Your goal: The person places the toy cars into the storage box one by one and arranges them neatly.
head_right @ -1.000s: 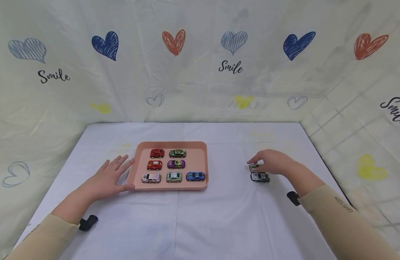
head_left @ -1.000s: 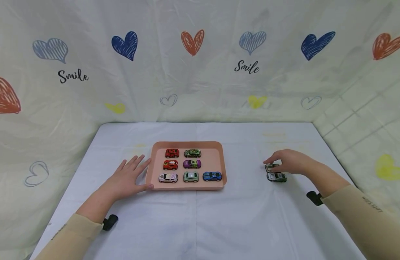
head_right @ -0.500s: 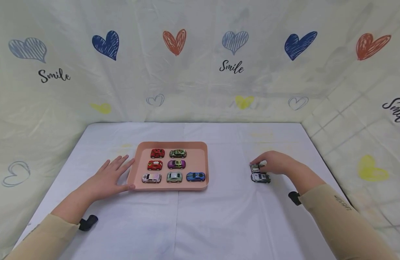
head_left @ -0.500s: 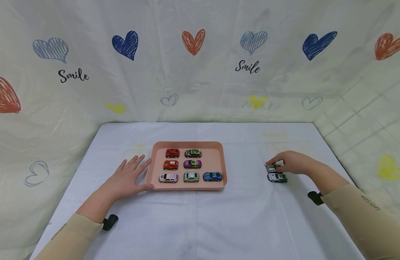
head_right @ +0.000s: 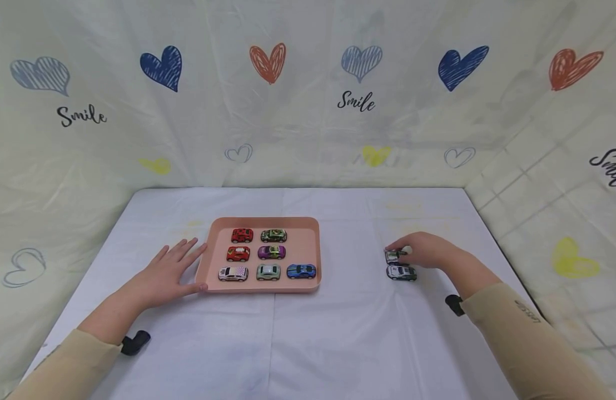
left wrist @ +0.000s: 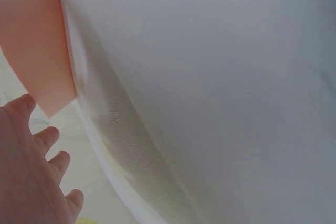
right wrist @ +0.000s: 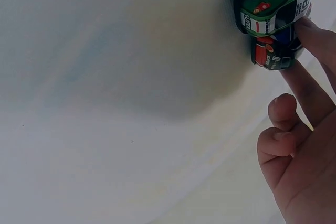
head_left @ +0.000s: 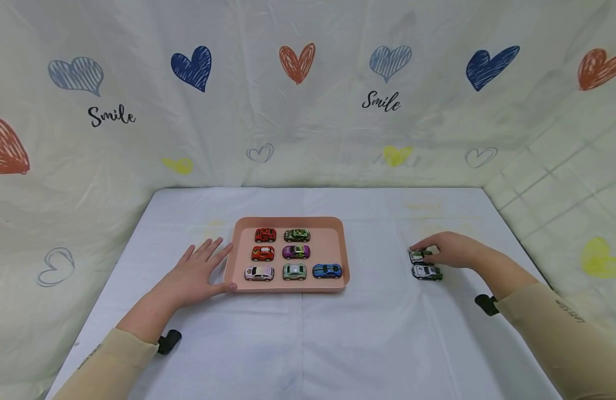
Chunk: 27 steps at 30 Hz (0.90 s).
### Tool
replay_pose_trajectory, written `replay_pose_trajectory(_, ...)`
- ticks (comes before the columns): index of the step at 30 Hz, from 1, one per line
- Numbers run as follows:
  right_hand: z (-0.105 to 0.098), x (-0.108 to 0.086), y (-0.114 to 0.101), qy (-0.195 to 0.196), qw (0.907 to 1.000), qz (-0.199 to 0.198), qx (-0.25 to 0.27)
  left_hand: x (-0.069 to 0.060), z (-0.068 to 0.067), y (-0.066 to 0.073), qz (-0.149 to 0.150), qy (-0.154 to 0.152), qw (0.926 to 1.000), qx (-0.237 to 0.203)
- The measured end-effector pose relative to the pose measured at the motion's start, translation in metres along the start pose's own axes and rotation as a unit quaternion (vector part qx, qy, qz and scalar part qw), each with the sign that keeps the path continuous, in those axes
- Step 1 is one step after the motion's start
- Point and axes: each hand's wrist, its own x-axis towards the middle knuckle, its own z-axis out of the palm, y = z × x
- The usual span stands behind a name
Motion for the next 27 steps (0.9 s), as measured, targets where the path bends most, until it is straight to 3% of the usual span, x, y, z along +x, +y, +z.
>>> replay_pose_trajectory(15, -0.001, 0.005, 0.008, 0.0, 0.9962, 0.003, 0.087, 0.003, 0.002, 0.0, -0.003, -0.002, 1.0, -0.003)
replay_pose_trajectory(27, -0.011, 0.013, 0.002, 0.0, 0.9957, -0.005, 0.092, 0.005, 0.009, -0.007, -0.009, -0.013, 0.9999, 0.001)
